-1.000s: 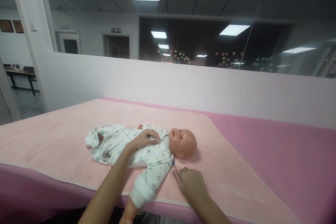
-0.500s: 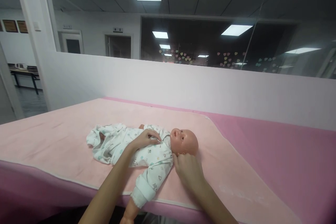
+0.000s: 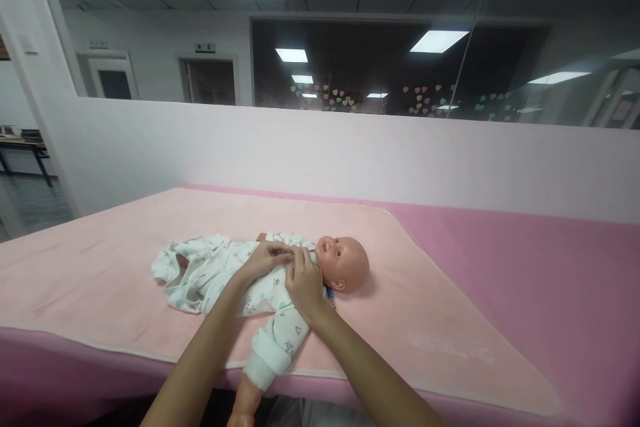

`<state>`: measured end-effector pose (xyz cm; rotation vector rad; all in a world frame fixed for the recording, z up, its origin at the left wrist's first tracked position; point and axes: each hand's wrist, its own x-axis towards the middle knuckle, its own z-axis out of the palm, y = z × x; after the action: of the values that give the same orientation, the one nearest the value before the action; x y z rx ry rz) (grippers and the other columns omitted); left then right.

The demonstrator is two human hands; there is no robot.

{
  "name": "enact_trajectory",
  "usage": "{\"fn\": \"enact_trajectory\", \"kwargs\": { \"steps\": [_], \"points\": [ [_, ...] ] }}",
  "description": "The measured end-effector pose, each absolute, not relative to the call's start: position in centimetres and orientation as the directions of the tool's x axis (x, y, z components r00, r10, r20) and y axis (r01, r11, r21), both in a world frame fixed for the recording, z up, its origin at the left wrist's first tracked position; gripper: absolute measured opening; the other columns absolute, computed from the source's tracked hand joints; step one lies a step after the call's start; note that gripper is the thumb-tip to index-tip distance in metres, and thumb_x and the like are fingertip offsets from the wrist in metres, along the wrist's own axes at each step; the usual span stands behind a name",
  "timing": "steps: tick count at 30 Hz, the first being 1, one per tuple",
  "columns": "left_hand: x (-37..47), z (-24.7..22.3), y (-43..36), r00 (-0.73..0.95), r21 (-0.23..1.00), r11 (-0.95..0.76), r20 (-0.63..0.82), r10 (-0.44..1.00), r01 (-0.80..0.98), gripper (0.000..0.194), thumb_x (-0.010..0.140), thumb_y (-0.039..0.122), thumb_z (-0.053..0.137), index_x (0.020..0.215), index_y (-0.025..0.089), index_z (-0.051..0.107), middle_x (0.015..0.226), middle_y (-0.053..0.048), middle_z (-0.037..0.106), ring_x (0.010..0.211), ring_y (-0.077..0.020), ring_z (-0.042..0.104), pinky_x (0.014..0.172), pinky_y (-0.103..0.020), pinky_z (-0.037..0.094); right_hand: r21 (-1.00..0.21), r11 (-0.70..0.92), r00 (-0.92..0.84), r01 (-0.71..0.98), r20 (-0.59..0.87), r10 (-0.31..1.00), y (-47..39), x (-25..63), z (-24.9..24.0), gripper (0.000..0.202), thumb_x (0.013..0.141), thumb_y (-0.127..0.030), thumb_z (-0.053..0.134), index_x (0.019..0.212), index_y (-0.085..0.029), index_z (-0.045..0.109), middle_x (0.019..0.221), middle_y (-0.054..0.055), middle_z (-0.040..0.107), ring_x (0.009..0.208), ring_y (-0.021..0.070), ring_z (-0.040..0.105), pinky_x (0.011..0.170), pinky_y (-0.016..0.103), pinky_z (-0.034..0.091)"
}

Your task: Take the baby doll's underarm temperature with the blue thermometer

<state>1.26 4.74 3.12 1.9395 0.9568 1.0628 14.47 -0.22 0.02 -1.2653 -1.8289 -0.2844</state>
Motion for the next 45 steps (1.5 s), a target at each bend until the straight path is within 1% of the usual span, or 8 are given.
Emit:
{"fn": "enact_trajectory", "kwargs": {
  "steps": [5,10,12,18,23,32,38,45],
  "points": [
    [1.1,3.3,4.3,0.364,0.899,-0.423,0.360,0.859,0.112,0.027,0.065,0.036,0.067,0.084,0.015,0.068,0.083,-0.006,0.068,0.079,-0.0198,0.060,0.079,-0.033,0.044,-0.323,0.511,-0.043,0.796,0.813,0.581,0.0,14.5,-0.3,0.035,0.081,-0.008,0.034,0.110,-0.018,0.050,0.097,0.006,0.061,0.078,0.0172,0.059,0.064,0.027,0.047],
    [0.7,3.1,4.3,0.217,0.937,-0.348,0.346,0.913,-0.034,0.035,0.068,0.042,0.064,0.092,0.016,0.064,0.077,-0.004,0.066,0.072,-0.0161,0.059,0.065,-0.025,0.044,-0.354,0.553,0.008,0.754,0.847,0.531,0.3,14.7,-0.6,0.035,0.082,-0.006,0.033,0.109,-0.017,0.052,0.094,0.007,0.063,0.083,0.0176,0.059,0.072,0.029,0.048],
    [0.6,3.0,4.3,0.236,0.931,-0.366,0.357,0.904,-0.008,0.035,0.067,0.041,0.065,0.091,0.015,0.064,0.079,-0.005,0.066,0.075,-0.0171,0.059,0.068,-0.026,0.044,-0.365,0.582,0.013,0.726,0.854,0.519,0.3,14.7,-0.7,0.033,0.083,-0.007,0.033,0.107,-0.017,0.053,0.094,0.007,0.063,0.086,0.0174,0.059,0.073,0.029,0.048],
    [0.8,3.5,3.8,0.441,0.851,-0.494,0.380,0.813,0.177,0.031,0.064,0.032,0.069,0.090,0.015,0.068,0.080,-0.004,0.067,0.077,-0.0174,0.058,0.078,-0.030,0.044,-0.381,0.642,0.010,0.666,0.864,0.503,0.1,14.8,-0.5,0.029,0.085,-0.008,0.034,0.103,-0.018,0.054,0.092,0.006,0.063,0.085,0.0169,0.059,0.073,0.028,0.048],
    [1.0,3.7,3.6,0.451,0.838,-0.507,0.380,0.808,0.202,0.025,0.064,0.025,0.067,0.087,0.016,0.069,0.086,-0.005,0.068,0.085,-0.0194,0.059,0.080,-0.030,0.045,-0.379,0.666,0.008,0.642,0.872,0.489,-0.1,14.8,-0.4,0.030,0.083,-0.006,0.034,0.099,-0.019,0.056,0.086,0.004,0.063,0.081,0.0159,0.059,0.071,0.027,0.048],
    [1.1,3.5,3.9,0.423,0.820,-0.498,0.360,0.831,0.281,0.022,0.067,0.033,0.063,0.080,0.016,0.070,0.083,-0.004,0.070,0.081,-0.0200,0.061,0.084,-0.033,0.045,-0.385,0.686,0.017,0.617,0.879,0.477,0.1,14.8,-0.5,0.027,0.080,-0.005,0.034,0.085,-0.019,0.057,0.081,0.003,0.063,0.077,0.0154,0.057,0.069,0.026,0.046],
    [1.1,3.5,4.0,0.443,0.842,-0.479,0.341,0.829,0.248,0.027,0.070,0.034,0.060,0.087,0.016,0.069,0.087,-0.005,0.070,0.084,-0.0213,0.061,0.079,-0.033,0.045,-0.380,0.642,0.014,0.667,0.867,0.499,-0.1,14.7,-0.2,0.026,0.083,-0.011,0.036,0.096,-0.019,0.057,0.085,0.004,0.063,0.080,0.0162,0.058,0.069,0.026,0.046],
    [1.1,3.6,4.0,0.446,0.880,-0.444,0.334,0.831,0.167,0.020,0.068,0.032,0.059,0.077,0.016,0.066,0.075,-0.002,0.067,0.079,-0.0212,0.059,0.082,-0.038,0.042,-0.349,0.610,-0.028,0.711,0.853,0.521,-0.1,14.6,-0.1,0.031,0.079,-0.010,0.041,0.105,-0.019,0.054,0.094,0.005,0.063,0.085,0.0167,0.059,0.069,0.026,0.048]
  ]
}}
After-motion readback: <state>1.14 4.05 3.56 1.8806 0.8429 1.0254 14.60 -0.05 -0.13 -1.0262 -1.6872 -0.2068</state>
